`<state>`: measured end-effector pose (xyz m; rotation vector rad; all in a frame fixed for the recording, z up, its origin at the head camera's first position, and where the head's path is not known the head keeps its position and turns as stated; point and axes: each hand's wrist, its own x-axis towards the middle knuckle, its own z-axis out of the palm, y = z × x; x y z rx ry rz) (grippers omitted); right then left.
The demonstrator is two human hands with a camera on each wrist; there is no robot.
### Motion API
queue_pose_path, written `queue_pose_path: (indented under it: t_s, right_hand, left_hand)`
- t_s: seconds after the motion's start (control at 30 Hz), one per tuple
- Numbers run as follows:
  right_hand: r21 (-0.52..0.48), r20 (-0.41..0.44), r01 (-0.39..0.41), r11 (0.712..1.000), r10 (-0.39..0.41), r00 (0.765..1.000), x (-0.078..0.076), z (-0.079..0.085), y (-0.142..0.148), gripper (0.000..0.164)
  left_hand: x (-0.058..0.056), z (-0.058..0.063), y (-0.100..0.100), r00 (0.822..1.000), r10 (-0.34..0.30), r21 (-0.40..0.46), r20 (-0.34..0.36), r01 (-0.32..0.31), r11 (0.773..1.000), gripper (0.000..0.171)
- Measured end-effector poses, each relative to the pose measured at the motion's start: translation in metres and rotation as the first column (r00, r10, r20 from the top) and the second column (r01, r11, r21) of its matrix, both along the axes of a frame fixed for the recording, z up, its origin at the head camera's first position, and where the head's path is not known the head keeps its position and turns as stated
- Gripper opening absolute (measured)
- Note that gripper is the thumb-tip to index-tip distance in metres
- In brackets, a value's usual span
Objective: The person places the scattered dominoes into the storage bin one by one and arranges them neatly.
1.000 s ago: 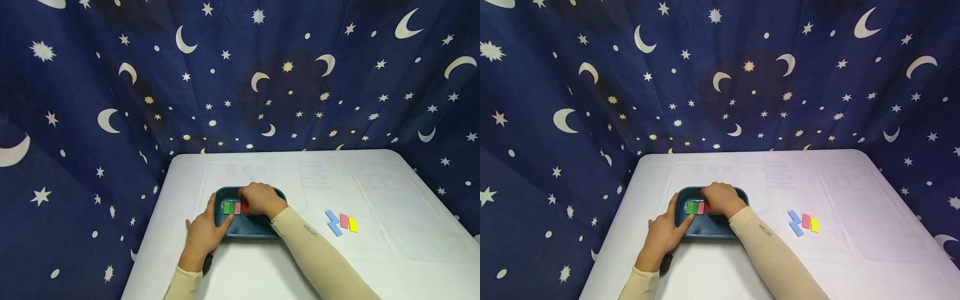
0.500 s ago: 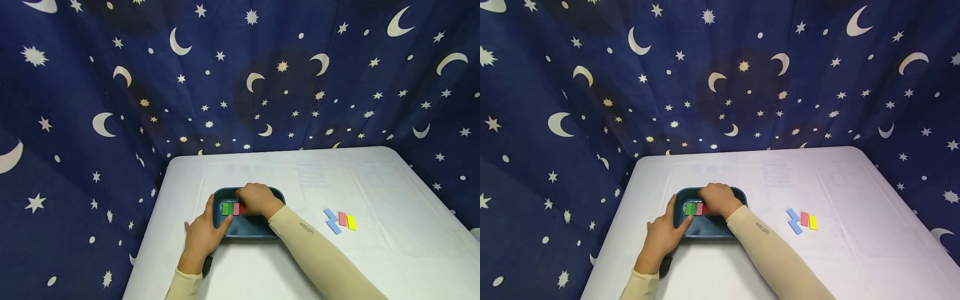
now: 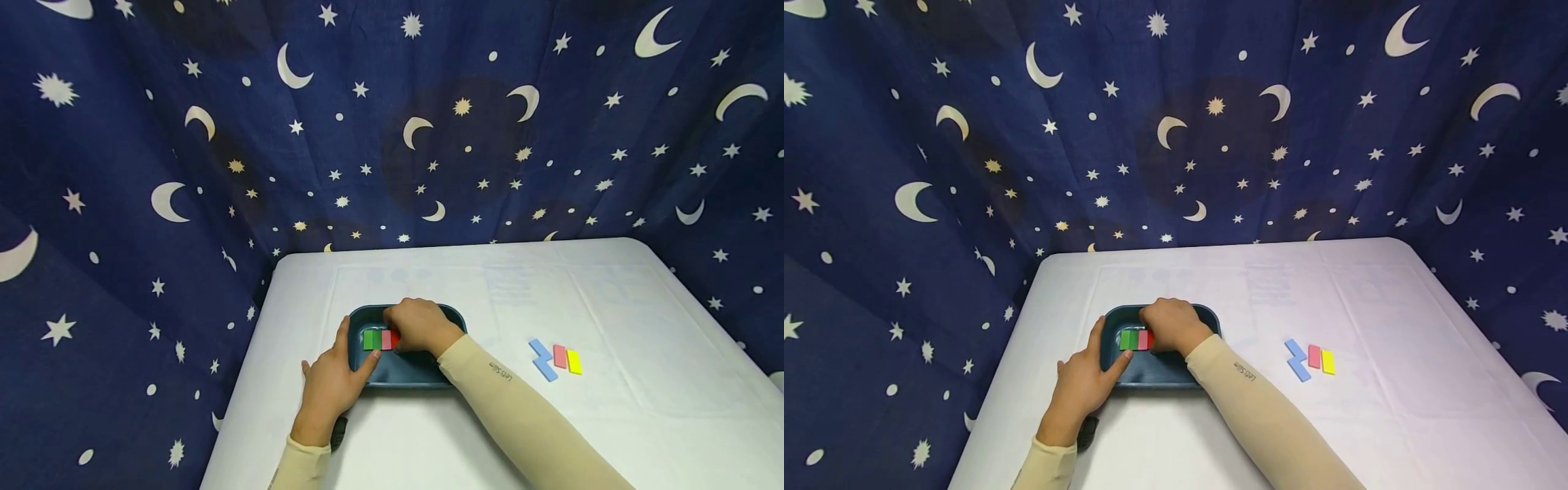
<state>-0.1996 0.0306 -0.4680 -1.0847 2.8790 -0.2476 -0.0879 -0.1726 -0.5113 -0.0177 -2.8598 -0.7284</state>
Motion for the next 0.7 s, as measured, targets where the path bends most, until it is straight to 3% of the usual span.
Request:
queue_pose_path:
  t_s: [0.47, 0.7]
  right_hand:
    - [-0.001, 0.039, 0.002, 1.000, -0.002, 0.999, 0.000, 0.002, 0.001, 0.043]
    - [-0.042, 0.074, 0.021, 0.999, -0.018, 0.997, 0.004, 0.013, 0.006, 0.048]
  left_hand:
    - [0.000, 0.000, -0.001, 1.000, 0.006, -0.005, 0.003, -0.006, 1.000, 0.102]
    - [0.001, 0.001, -0.002, 1.000, -0.003, -0.002, -0.012, 0.003, 1.000, 0.100]
